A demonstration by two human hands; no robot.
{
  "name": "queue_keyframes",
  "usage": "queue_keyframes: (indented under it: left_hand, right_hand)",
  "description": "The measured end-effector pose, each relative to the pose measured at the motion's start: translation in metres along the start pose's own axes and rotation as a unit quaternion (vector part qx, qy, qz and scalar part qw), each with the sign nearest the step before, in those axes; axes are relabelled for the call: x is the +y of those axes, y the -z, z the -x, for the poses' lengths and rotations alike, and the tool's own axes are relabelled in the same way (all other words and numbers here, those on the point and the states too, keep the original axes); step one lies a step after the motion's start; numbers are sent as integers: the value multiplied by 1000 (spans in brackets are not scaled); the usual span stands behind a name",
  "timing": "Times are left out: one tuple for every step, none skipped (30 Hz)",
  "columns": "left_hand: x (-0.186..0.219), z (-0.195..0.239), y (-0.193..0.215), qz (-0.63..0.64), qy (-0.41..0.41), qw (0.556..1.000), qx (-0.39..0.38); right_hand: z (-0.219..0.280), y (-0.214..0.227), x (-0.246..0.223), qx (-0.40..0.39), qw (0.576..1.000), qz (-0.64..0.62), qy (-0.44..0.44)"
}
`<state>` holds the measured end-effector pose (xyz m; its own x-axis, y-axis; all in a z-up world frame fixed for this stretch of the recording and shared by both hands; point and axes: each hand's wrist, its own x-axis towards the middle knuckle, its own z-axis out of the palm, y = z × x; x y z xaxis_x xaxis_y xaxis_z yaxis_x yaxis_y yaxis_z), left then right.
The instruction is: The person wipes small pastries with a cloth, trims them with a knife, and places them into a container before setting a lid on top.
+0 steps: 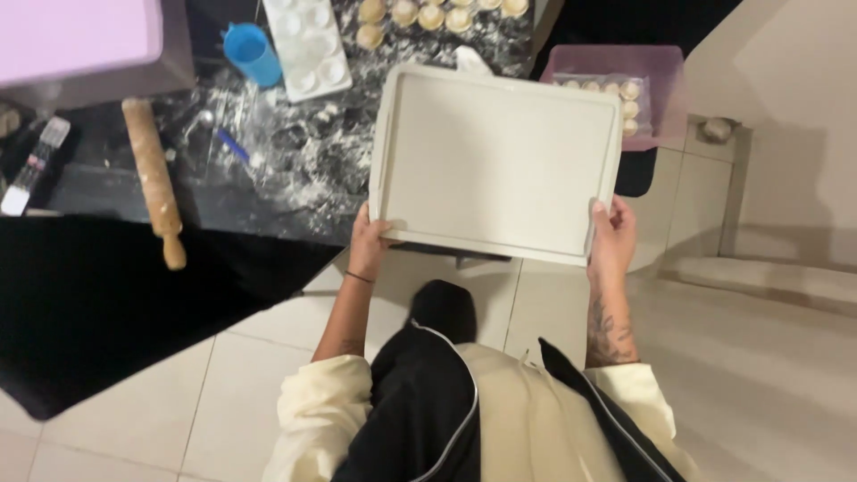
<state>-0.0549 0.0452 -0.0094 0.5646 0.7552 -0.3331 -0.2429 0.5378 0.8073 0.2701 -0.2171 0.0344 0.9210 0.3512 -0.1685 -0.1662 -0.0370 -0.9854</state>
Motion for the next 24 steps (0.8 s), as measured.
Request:
queue_keyframes:
  left_hand:
    - [-2, -9, -6, -3, -3, 1000, -5]
    - [-7, -16, -13, -37, -1, 999, 2]
    - [-11, -24, -18, -71, 0, 997, 9]
    - [-12, -31, -28, -70, 2, 998, 10]
    - [-13, -38, -37, -72, 14, 997, 11]
    - [-14, -46, -46, -73, 25, 997, 14]
    - [-30, -60, -47, -70, 26, 997, 16]
    - [-46, -74, -48, -47, 12, 999, 25]
    - [-60, -88, -50, -23, -3, 999, 34]
    - [-75, -103, -50, -18, -5, 999, 38]
    - [-90, -119, -50, -128, -62, 988, 67]
    - [-105, -133, -50, -237, -115, 960, 97]
    - [-110, -137, -58, -233, -115, 960, 104]
    - [-111, -147, -67, -245, -120, 956, 108]
    - [-113, -157, -76, -258, -124, 952, 112]
    - [-94, -155, -100, -258, -121, 952, 114]
    - [-77, -154, -123, -320, -68, 938, 115]
    - [-65, -135, -144, -381, 0, 917, 116]
    - [-68, -129, -156, -382, 17, 916, 121]
    - [-68, -137, -169, -390, -30, 913, 115]
    - [-67, -143, -184, -397, -76, 908, 108]
    - [-70, -152, -193, -399, -81, 907, 109]
    - [-74, -161, -202, -402, -121, 901, 107]
    - [-82, -162, -212, -405, -154, 895, 103]
  right_hand:
    - [-4, 3, 3, 3, 1000, -5, 3]
    - [-8, 7, 6, 28, 999, 28, 12]
    - [-13, 10, 9, 53, 997, 61, 20]
    - [-21, 15, 12, 53, 996, 63, 19]
    - [-29, 18, 16, 62, 994, 81, 40]
    - [-38, 20, 20, 68, 991, 99, 61]
    - [-49, 23, 19, 67, 991, 102, 61]
    - [-61, 25, 17, 75, 986, 129, 72]
    - [-73, 25, 15, 83, 981, 155, 84]
    - [-89, 28, 14, 77, 981, 158, 87]
    - [-105, 30, 13, 73, 979, 165, 99]
    - [-120, 32, 11, 68, 976, 173, 110]
    - [-142, 42, 21, 61, 976, 176, 111]
    - [-165, 48, 31, 62, 971, 193, 128]
    - [-189, 56, 41, 63, 965, 210, 144]
    - [-203, 58, 42, 61, 965, 212, 142]
    - [-216, 61, 44, 60, 963, 224, 137]
    - [-215, 74, 48, 55, 961, 244, 121]
    - [-214, 80, 44, 50, 960, 254, 107]
    - [-225, 78, 39, 55, 961, 246, 116]
    - [-235, 77, 33, 60, 962, 237, 124]
    - [-249, 80, 34, 59, 962, 233, 126]
    - [-263, 83, 36, 61, 955, 262, 129]
    - [-271, 94, 37, 63, 945, 296, 126]
